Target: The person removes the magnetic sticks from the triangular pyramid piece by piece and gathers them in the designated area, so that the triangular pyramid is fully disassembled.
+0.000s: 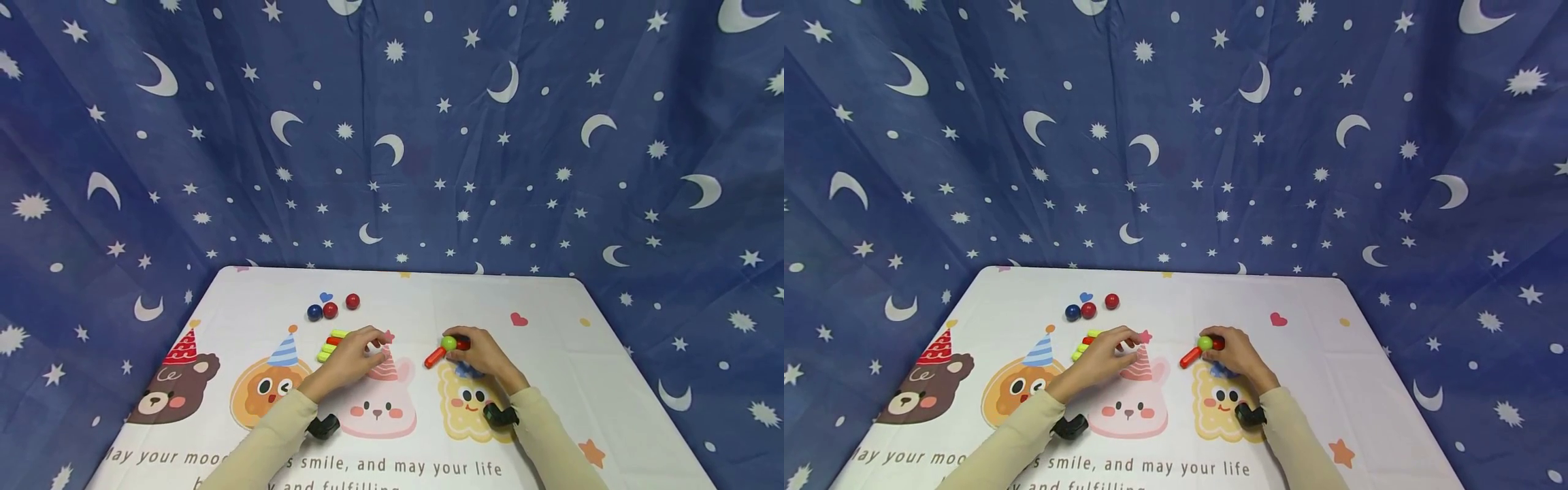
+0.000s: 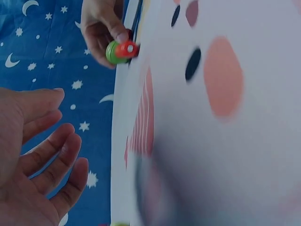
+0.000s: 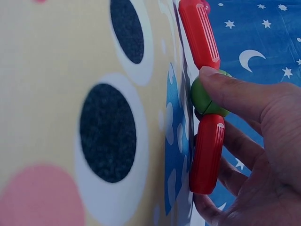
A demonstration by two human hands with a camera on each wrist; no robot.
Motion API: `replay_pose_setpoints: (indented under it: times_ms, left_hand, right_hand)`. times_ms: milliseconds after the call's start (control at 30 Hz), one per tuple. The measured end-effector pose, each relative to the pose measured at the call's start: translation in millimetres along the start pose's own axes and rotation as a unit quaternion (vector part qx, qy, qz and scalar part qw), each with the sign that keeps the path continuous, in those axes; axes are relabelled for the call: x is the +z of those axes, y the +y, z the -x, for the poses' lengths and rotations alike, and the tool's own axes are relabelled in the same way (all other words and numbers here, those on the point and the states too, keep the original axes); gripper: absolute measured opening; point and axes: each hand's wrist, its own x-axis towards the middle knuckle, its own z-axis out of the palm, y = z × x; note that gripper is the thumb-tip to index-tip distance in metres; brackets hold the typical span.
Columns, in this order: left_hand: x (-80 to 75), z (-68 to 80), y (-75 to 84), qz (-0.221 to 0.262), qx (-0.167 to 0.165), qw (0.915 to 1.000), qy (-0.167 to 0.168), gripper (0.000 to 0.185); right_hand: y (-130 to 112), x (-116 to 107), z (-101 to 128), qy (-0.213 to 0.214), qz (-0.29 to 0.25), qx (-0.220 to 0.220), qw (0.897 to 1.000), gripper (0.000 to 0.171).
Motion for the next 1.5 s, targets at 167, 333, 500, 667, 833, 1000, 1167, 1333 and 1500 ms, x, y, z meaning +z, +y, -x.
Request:
replay_pose_setpoints:
  times_ms: [167,333,500,667,833,1000,1167,1333,1500]
  left_hand:
    - [16.4,-10.5,5.4,0.014,0.009,0.9998,-0.01,0.028]
    - [30.8,-20.0,7.0,0.034,-0.001,0.9992,-0.019,0.031]
    - [42.6,-28.2,6.5,0.043,-0.01,0.9988,-0.023,0.032]
    - [54.1,-36.4,8.1,0.051,-0.017,0.9982,-0.025,0.033]
    - [61.9,-42.1,12.0,0.053,-0.031,0.9976,-0.031,0.036]
    - [67.0,-46.0,14.8,0.069,-0.041,0.9962,-0.032,0.038]
    - [72.8,-50.2,15.4,0.068,-0.042,0.9963,-0.033,0.038]
    - [77.1,-52.8,16.1,0.055,-0.048,0.9967,-0.036,0.035]
    - [77.4,-54.1,18.7,0.046,-0.055,0.9966,-0.04,0.029]
  right_hand:
    - [1.6,1.1,1.8,0.005,-0.011,-0.007,1.0,0.039]
    - [0.9,2.0,3.3,0.006,-0.015,-0.014,1.0,0.039]
    - [2.0,1.9,3.6,0.007,-0.018,-0.018,1.0,0.04]
    - [1.8,1.0,3.5,0.009,-0.019,-0.017,1.0,0.039]
    - [1.6,0.9,2.9,0.016,-0.017,-0.027,0.999,0.038]
    - [1.9,1.4,2.1,0.02,-0.021,-0.038,0.999,0.037]
    - [1.6,1.8,1.2,0.021,-0.021,-0.043,0.999,0.035]
    - [1.4,2.5,1.3,0.019,-0.024,-0.046,0.998,0.034]
    - [1.9,3.0,0.3,0.018,-0.024,-0.054,0.998,0.033]
